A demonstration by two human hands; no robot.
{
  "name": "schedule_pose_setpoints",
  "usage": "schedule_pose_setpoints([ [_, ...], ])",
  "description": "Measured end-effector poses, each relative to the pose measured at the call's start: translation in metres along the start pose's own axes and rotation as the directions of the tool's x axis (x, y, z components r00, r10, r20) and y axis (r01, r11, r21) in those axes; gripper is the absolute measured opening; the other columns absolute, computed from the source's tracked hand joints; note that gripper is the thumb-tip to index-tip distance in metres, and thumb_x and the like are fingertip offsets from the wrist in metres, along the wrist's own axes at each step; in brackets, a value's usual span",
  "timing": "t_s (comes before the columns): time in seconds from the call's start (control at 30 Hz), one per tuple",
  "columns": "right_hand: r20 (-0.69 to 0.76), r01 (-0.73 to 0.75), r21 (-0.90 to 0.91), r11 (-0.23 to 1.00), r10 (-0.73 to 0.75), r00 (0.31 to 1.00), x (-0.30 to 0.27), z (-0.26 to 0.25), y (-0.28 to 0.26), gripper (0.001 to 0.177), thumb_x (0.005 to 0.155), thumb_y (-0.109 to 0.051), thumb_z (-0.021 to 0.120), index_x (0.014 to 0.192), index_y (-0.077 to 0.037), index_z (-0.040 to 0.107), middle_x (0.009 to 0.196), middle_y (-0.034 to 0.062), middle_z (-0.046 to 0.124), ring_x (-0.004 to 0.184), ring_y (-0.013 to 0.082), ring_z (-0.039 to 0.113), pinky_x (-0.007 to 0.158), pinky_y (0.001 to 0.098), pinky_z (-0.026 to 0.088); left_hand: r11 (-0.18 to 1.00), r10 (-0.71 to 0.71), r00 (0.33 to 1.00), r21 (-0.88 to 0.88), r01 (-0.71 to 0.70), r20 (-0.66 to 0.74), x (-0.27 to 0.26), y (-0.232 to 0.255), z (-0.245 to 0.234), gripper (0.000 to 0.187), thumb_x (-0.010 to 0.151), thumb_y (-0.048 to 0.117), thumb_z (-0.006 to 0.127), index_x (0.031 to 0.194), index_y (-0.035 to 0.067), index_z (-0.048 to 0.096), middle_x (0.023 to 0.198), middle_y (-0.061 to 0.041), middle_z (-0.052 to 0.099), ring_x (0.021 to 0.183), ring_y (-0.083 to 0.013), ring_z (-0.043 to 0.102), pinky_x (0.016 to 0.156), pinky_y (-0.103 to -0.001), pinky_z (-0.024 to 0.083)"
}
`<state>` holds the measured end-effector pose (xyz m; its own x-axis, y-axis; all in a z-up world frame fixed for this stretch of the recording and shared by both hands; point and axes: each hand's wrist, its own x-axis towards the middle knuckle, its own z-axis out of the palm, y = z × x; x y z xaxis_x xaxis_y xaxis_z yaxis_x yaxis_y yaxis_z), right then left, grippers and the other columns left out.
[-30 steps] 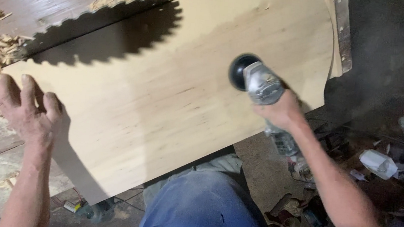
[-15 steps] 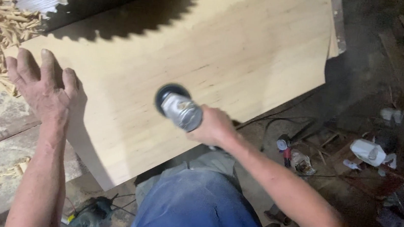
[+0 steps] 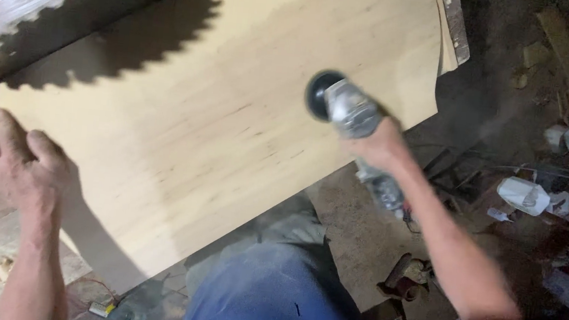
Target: The person uses an angle grinder with a sanding disc to smooth the surface of a large wooden board. They move the tool across the board in sweeping motions while holding the board steady with the other hand.
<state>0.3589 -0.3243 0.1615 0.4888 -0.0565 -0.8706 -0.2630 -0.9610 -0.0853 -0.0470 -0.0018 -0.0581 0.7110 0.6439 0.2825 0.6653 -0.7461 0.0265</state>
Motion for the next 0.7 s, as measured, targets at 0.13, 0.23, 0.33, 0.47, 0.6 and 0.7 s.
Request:
schedule_pose_setpoints([
  [0.13, -0.126, -0.065, 0.116, 0.991, 0.080, 0.989, 0.054, -0.069, 0.024, 0.031, 0.085, -0.008, 0.075, 0.114, -0.008, 0.066, 0.094, 0.0121, 0.069, 0.071, 0.0234, 0.066, 0.063, 0.0353, 0.057, 0.985, 0.045, 0.996, -0.161, -0.057, -0.075, 0.033, 0.036, -0.041, 0.034, 0.097, -0.008, 0.062, 0.130, -0.020, 0.061, 0.135, -0.039, 0.051, 0.114, -0.0546, 0.053, 0.089, -0.061, 0.042],
  [0.23, -0.193, -0.114, 0.072, 0.991, 0.126, 0.973, 0.066, -0.114, 0.025, 0.027, 0.088, -0.016, 0.072, 0.115, -0.011, 0.066, 0.095, 0.0072, 0.068, 0.082, 0.0195, 0.065, 0.077, 0.0325, 0.054, 0.988, 0.060, 0.996, -0.135, -0.069, -0.072, 0.022, 0.024, -0.023, 0.037, 0.103, -0.003, 0.060, 0.135, -0.021, 0.064, 0.130, -0.040, 0.056, 0.111, -0.0524, 0.055, 0.085, -0.058, 0.043],
  [0.33, -0.204, -0.103, 0.096, 0.990, 0.121, 0.971, 0.082, -0.146, 0.028, 0.034, 0.090, -0.016, 0.069, 0.122, -0.012, 0.062, 0.104, 0.0081, 0.065, 0.091, 0.0223, 0.065, 0.081, 0.0371, 0.055, 0.992, 0.036, 0.999, -0.123, -0.040, -0.031, 0.018, 0.025, -0.021, 0.042, 0.113, 0.005, 0.055, 0.144, -0.022, 0.064, 0.116, -0.041, 0.059, 0.098, -0.0513, 0.055, 0.078, -0.055, 0.044],
  [0.47, -0.271, -0.030, 0.198, 0.980, 0.084, 0.959, 0.144, -0.176, 0.070, 0.031, 0.084, -0.020, 0.077, 0.114, -0.013, 0.070, 0.098, 0.0109, 0.075, 0.077, 0.0207, 0.071, 0.069, 0.0383, 0.060, 0.985, -0.024, 0.999, -0.167, 0.032, 0.046, 0.015, 0.023, -0.022, 0.051, 0.127, 0.022, 0.044, 0.146, -0.022, 0.063, 0.103, -0.047, 0.058, 0.089, -0.0581, 0.053, 0.074, -0.056, 0.039],
  [0.6, -0.251, -0.015, 0.197, 0.980, 0.065, 0.966, 0.121, -0.168, 0.052, 0.022, 0.081, -0.011, 0.072, 0.103, -0.006, 0.069, 0.089, 0.0128, 0.070, 0.068, 0.0250, 0.065, 0.052, 0.0457, 0.060, 0.985, -0.013, 1.000, -0.172, 0.016, 0.020, 0.019, 0.027, -0.020, 0.044, 0.111, 0.003, 0.056, 0.146, -0.023, 0.061, 0.110, -0.045, 0.055, 0.093, -0.0562, 0.051, 0.077, -0.058, 0.040],
  [0.7, -0.277, -0.038, 0.113, 0.993, 0.068, 0.958, 0.113, -0.160, 0.051, 0.032, 0.085, -0.018, 0.070, 0.116, -0.015, 0.066, 0.101, 0.0049, 0.071, 0.089, 0.0194, 0.068, 0.083, 0.0387, 0.055, 0.984, 0.011, 0.998, -0.175, -0.021, -0.056, 0.016, 0.017, -0.009, 0.043, 0.101, -0.008, 0.060, 0.141, -0.024, 0.062, 0.139, -0.042, 0.050, 0.115, -0.0539, 0.052, 0.093, -0.060, 0.045],
])
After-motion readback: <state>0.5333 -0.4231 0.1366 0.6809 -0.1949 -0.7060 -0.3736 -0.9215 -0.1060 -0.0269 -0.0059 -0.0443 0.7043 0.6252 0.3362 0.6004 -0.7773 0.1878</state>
